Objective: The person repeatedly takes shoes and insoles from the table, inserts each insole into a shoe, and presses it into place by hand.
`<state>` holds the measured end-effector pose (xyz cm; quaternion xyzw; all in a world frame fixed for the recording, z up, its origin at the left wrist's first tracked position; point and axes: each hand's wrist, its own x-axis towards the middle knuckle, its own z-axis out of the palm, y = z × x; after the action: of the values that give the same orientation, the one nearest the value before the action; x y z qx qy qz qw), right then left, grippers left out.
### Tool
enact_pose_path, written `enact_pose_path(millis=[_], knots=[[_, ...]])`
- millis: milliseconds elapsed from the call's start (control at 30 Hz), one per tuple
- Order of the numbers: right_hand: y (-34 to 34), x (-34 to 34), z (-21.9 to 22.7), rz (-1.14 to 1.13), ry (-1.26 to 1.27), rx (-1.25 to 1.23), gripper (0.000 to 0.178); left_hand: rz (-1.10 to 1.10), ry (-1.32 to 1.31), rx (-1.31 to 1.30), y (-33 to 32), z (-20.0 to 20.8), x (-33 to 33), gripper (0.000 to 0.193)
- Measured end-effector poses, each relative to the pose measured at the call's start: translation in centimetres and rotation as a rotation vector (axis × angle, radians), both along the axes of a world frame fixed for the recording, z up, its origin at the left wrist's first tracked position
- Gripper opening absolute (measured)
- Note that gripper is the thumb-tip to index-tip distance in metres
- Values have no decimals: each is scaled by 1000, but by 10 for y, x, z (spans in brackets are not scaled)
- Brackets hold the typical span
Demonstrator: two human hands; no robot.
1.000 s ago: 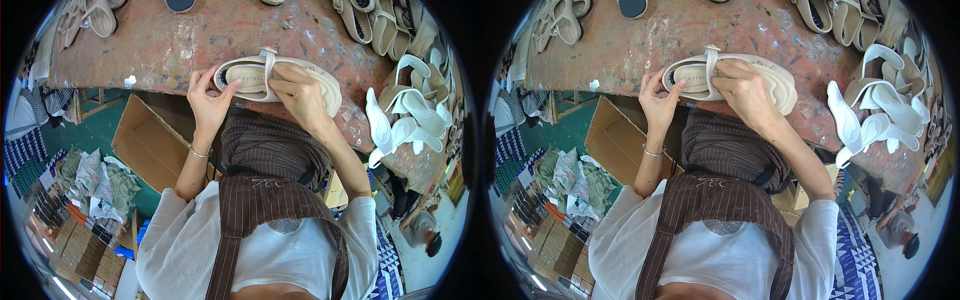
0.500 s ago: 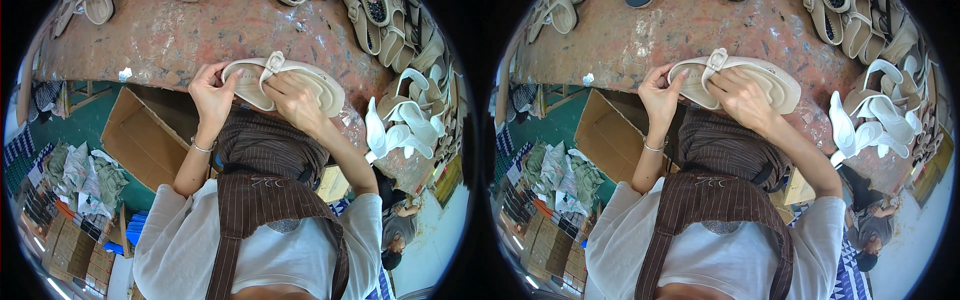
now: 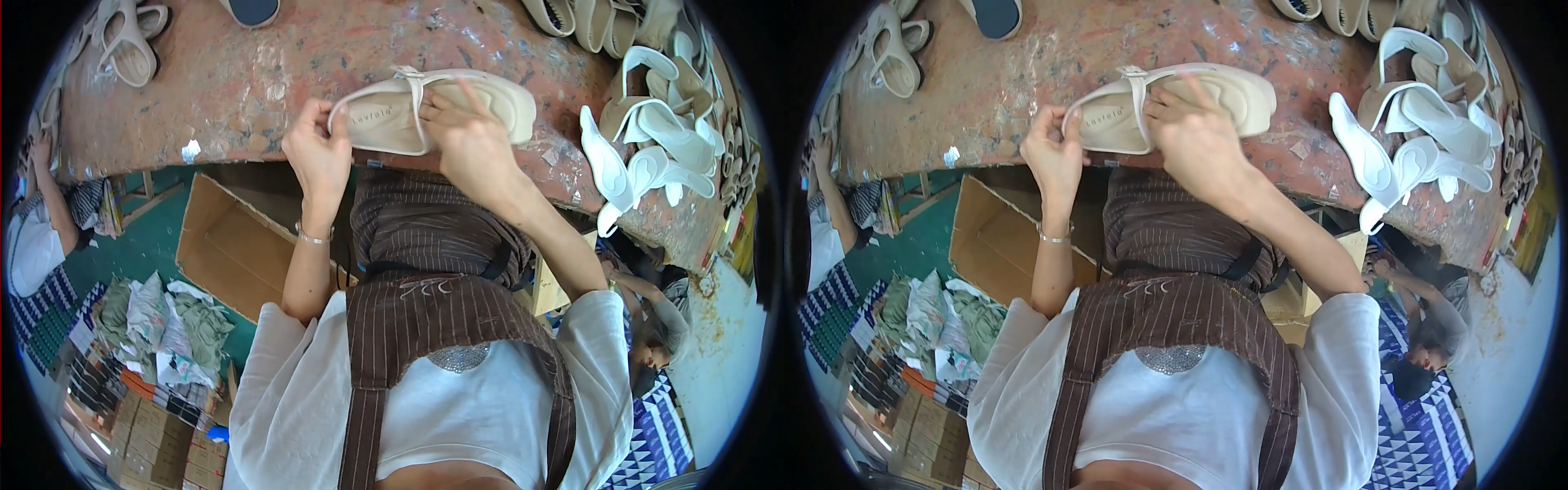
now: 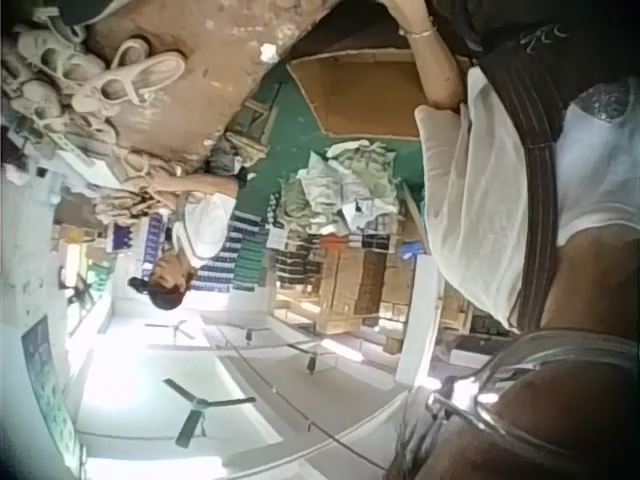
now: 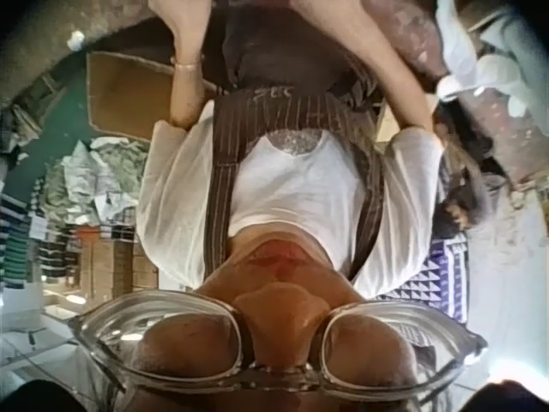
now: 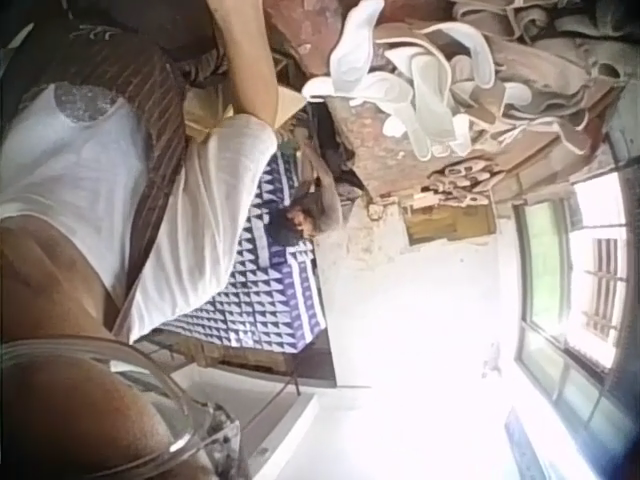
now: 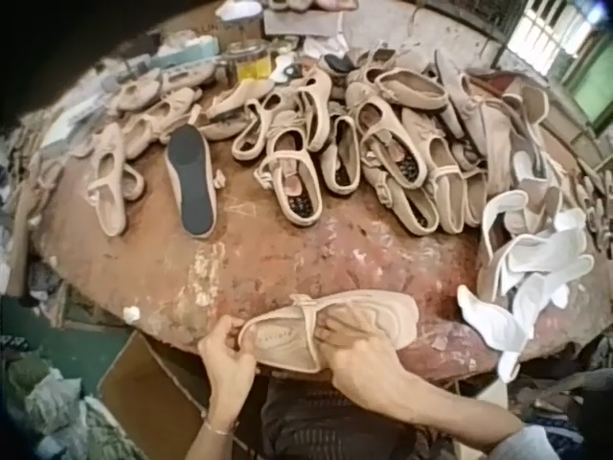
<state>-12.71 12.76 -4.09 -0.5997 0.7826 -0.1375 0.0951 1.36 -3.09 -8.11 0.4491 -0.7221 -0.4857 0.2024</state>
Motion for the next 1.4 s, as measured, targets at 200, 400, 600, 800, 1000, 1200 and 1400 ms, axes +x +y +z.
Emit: enact_pose_path(millis=[200, 400, 600, 800, 1000, 1200, 1400], knots=[[13, -74, 7, -718, 277, -287, 58, -442, -113, -81, 74, 20, -6, 17], [42, -37, 57, -634, -296, -403, 21, -757, -35, -536, 132, 34, -10, 36], [77, 24, 21, -445, -96, -235, 45, -1022, -232, -669, 144, 11, -23, 61], [53, 18, -15, -433, -54, -193, 54, -1098, -374, -781, 145, 2, -19, 54], [22, -35, -20, -378, 27, -181, 21, -980, -233, -728, 147, 4, -22, 49], [37, -9, -3, -325, 32, 43, 52, -987, -230, -724, 147, 3, -22, 45], [11, -27, -14, -382, -57, 335, 39, -935, -197, -832, 146, 1, -22, 40]])
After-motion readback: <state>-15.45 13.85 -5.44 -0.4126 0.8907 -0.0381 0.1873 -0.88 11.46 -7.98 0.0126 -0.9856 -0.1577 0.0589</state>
